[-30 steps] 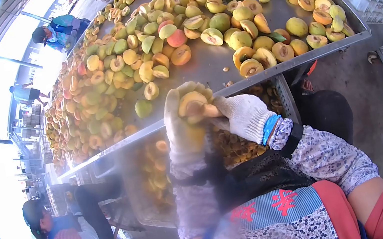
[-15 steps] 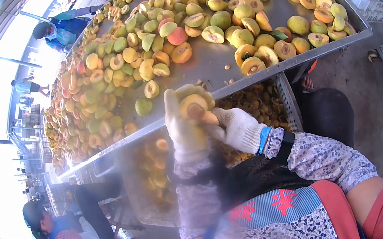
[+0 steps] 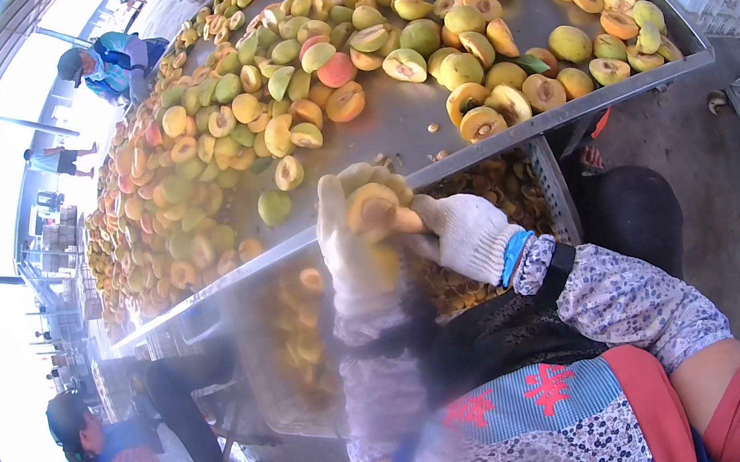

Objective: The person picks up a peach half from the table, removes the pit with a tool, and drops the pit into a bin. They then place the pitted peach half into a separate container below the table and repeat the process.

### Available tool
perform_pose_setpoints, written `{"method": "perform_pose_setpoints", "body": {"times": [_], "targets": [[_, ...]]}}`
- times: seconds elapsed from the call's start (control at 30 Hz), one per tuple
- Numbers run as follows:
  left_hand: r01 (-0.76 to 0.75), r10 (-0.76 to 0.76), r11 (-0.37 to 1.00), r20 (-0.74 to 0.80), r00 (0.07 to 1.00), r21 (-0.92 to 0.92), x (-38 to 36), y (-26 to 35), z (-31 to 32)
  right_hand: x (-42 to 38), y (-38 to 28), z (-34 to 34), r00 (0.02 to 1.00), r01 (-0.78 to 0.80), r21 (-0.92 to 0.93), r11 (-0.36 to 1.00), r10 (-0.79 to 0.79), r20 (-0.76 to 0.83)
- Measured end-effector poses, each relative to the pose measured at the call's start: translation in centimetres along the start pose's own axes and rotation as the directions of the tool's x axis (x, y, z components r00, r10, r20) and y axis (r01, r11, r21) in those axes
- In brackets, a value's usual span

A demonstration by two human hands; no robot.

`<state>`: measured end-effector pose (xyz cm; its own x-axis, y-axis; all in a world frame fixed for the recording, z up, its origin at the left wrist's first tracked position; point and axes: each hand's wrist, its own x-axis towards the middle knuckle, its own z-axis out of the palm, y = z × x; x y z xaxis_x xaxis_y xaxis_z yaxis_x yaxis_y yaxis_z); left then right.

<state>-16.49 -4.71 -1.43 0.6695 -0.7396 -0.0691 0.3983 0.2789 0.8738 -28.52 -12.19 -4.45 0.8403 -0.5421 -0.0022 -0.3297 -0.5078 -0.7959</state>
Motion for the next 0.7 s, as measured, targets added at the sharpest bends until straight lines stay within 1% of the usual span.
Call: {"method": "perform_pose_setpoints", "body": {"times": [0.03, 0.07, 0.1, 0.13, 0.2, 0.23, 0.3, 0.33, 0.37, 0.4, 0.43, 0.47, 0.5, 0.53, 0.57, 0.6, 0.63, 0.67, 0.7], "targets": [[0.003, -0.003, 1.0, 0.0, 1.0, 0.002, 0.1, 0.1, -0.4, 0.2, 0.2, -0.2, 1.0, -0.003, 0.002, 1.0, 0.003, 0.0], [-0.14, 0.121, 0.946, 0.085, 0.989, 0.291, 0.2, 0.2, -0.8, 0.4, 0.6, -0.4, 0.999, 0.027, -0.045, 0.999, -0.026, 0.019], [-0.288, 0.211, 0.792, 0.202, 0.956, 0.539, 0.2, 0.3, -1.1, 0.5, 0.7, -0.4, 0.998, 0.059, -0.092, 0.994, -0.055, 0.04], [-0.288, 0.211, 0.792, 0.2, 0.957, 0.538, 0.2, 0.3, -1.1, 0.5, 0.8, -0.2, 0.998, 0.058, -0.092, 0.994, -0.055, 0.041], [-0.333, 0.231, 0.734, 0.244, 0.942, 0.592, 0.1, 0.4, -1.0, 0.2, 0.9, 0.3, 0.998, 0.067, -0.014, 0.998, -0.067, -0.001], [-0.332, 0.231, 0.735, 0.243, 0.942, 0.592, 0.0, 0.5, -0.8, 0.0, 0.8, 0.4, 0.998, 0.066, -0.014, 0.998, -0.066, 0.0], [-0.255, 0.182, 0.857, 0.2, 0.963, 0.448, -0.2, 0.6, -0.3, -0.5, 0.1, 0.6, 0.999, -0.001, 0.122, 0.992, -0.004, 0.044], [-0.253, 0.18, 0.858, 0.199, 0.963, 0.448, -0.3, 0.4, -0.1, -0.8, -0.1, 1.1, 0.999, -0.003, 0.123, 0.992, -0.002, 0.044], [-0.34, 0.276, 0.783, 0.2, 0.94, 0.52, -0.5, 0.1, 0.2, -1.0, -0.3, 1.8, 0.998, -0.028, 0.366, 0.93, 0.006, 0.059], [-0.418, 0.368, 0.693, 0.21, 0.906, 0.588, -0.6, -0.1, 0.4, -1.2, -0.6, 2.2, 0.997, -0.053, 0.585, 0.809, 0.011, 0.075], [-0.417, 0.367, 0.693, 0.21, 0.906, 0.588, -0.6, -0.3, 0.4, -1.2, -0.8, 2.5, 0.995, -0.054, 0.652, 0.756, -0.014, 0.098], [-0.409, 0.381, 0.723, 0.173, 0.908, 0.556, -0.6, -0.5, 0.3, -1.3, -0.9, 2.9, 0.995, -0.055, 0.652, 0.756, -0.013, 0.099], [-0.403, 0.392, 0.751, 0.137, 0.91, 0.523, -0.6, -0.6, 0.3, -1.3, -0.9, 3.4, 0.993, -0.08, 0.729, 0.68, -0.01, 0.119], [-0.403, 0.393, 0.75, 0.137, 0.909, 0.524, -0.4, -0.9, 0.0, -1.3, -0.9, 3.6, 0.99, -0.105, 0.796, 0.596, -0.01, 0.138], [-0.432, 0.428, 0.694, 0.153, 0.891, 0.576, -0.1, -1.1, -0.1, -1.3, -0.9, 3.3, 0.991, -0.103, 0.797, 0.595, -0.01, 0.136], [-0.458, 0.461, 0.632, 0.172, 0.871, 0.625, 0.0, -1.2, -0.1, -1.2, -1.0, 2.6, 0.988, -0.121, 0.762, 0.636, 0.0, 0.157], [-0.459, 0.46, 0.631, 0.176, 0.87, 0.625, 0.1, -0.8, -0.4, -1.1, -0.9, 2.1, 0.984, -0.14, 0.724, 0.676, 0.013, 0.178], [-0.387, 0.338, 0.692, 0.2, 0.92, 0.609, 0.0, 0.0, -0.4, -0.8, -0.3, 2.1, 0.984, -0.14, 0.723, 0.676, 0.015, 0.177], [-0.305, 0.21, 0.744, 0.225, 0.951, 0.595, -0.1, 0.4, -0.4, -0.4, 0.7, 2.3, 0.986, -0.102, 0.598, 0.795, 0.001, 0.167]]}}
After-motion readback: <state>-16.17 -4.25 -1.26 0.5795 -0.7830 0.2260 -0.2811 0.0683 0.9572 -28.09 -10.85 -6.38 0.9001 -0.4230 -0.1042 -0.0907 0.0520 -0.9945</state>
